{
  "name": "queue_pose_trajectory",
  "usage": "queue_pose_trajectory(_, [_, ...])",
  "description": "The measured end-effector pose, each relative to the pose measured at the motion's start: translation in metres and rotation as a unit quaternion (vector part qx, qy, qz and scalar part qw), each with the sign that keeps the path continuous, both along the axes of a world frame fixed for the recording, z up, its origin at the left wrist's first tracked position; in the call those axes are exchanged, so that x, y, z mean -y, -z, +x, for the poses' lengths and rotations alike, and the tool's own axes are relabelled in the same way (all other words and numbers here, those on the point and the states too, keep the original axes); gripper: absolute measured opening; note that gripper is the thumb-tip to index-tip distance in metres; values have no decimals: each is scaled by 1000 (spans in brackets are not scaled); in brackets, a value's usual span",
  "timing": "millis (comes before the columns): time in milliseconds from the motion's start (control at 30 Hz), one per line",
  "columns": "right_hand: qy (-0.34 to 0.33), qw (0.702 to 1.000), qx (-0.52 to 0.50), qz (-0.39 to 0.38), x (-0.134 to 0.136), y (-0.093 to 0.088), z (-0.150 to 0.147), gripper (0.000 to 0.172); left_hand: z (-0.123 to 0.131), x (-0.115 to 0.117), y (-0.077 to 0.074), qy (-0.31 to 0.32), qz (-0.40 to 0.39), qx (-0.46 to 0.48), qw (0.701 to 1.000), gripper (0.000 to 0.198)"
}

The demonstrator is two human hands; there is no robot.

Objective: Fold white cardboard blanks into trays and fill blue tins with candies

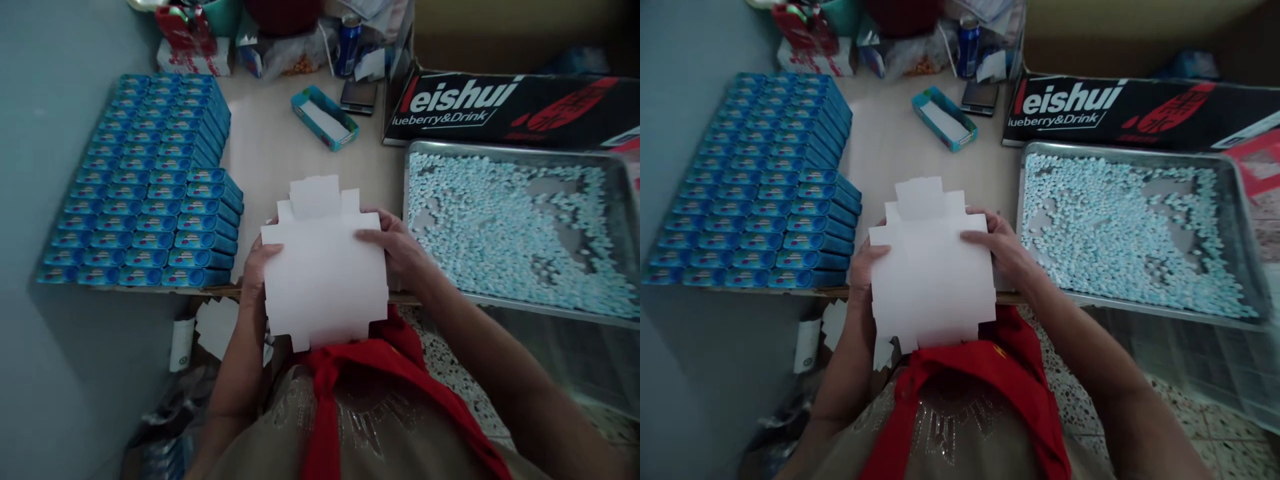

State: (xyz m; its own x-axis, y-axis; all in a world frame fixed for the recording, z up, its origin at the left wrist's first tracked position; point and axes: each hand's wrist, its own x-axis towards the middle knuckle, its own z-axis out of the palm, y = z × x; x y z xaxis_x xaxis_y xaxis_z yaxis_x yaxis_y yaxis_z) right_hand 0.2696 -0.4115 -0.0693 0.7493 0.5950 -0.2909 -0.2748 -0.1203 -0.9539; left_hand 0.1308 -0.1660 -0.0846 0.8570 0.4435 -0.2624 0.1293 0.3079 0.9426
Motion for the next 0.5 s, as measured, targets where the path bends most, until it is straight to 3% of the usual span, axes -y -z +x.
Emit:
queue_pose_trajectory(100, [39,999,14,-13,-21,18,-14,64,8,-1,-1,39,43,33,998,66])
queue_pose_trajectory(233, [46,984,145,-91,-24,31,-15,51,10,-1,2,48,68,43,996,67])
queue_pose_trajectory(367, [14,927,320,-197,-23,35,-4,26,14,-2,10,33,53,6,998,66])
queue_pose_trajectory(500, [-74,872,363,-319,-43,23,18,18,22,-8,17,62,79,-13,995,65])
